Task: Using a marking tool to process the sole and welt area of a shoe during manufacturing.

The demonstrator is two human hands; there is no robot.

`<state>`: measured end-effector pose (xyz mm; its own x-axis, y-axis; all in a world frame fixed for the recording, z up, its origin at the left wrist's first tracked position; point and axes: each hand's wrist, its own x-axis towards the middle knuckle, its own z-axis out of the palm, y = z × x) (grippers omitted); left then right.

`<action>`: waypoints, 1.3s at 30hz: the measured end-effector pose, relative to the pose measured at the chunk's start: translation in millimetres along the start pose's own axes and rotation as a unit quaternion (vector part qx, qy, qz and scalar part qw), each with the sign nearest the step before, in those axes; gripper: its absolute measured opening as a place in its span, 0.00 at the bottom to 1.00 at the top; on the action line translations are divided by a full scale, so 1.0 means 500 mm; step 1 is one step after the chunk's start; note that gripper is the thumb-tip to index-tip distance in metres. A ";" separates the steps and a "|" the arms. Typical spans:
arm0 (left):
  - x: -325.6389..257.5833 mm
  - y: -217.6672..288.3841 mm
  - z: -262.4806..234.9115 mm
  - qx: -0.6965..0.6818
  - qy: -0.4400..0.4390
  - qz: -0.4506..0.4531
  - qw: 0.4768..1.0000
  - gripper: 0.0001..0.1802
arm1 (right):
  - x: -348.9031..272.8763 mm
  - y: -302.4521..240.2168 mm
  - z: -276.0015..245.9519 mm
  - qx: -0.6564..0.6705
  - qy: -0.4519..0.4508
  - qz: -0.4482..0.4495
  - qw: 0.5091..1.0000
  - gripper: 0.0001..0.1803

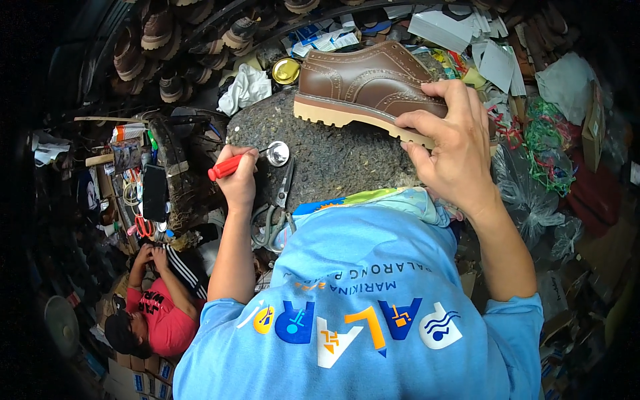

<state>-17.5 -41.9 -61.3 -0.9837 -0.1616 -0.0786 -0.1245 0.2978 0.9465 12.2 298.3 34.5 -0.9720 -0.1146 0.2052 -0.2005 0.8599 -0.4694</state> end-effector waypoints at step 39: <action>-0.015 0.181 0.243 -0.182 -0.182 0.058 0.965 0.07 | -0.005 0.005 0.009 0.011 0.032 -0.008 0.999 0.15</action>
<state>-37.2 100.4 -13.3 -0.9769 0.2135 -0.0069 -0.0216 -0.0662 0.9976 13.6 298.7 29.0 -0.9590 -0.0954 0.2667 -0.2188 0.8475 -0.4836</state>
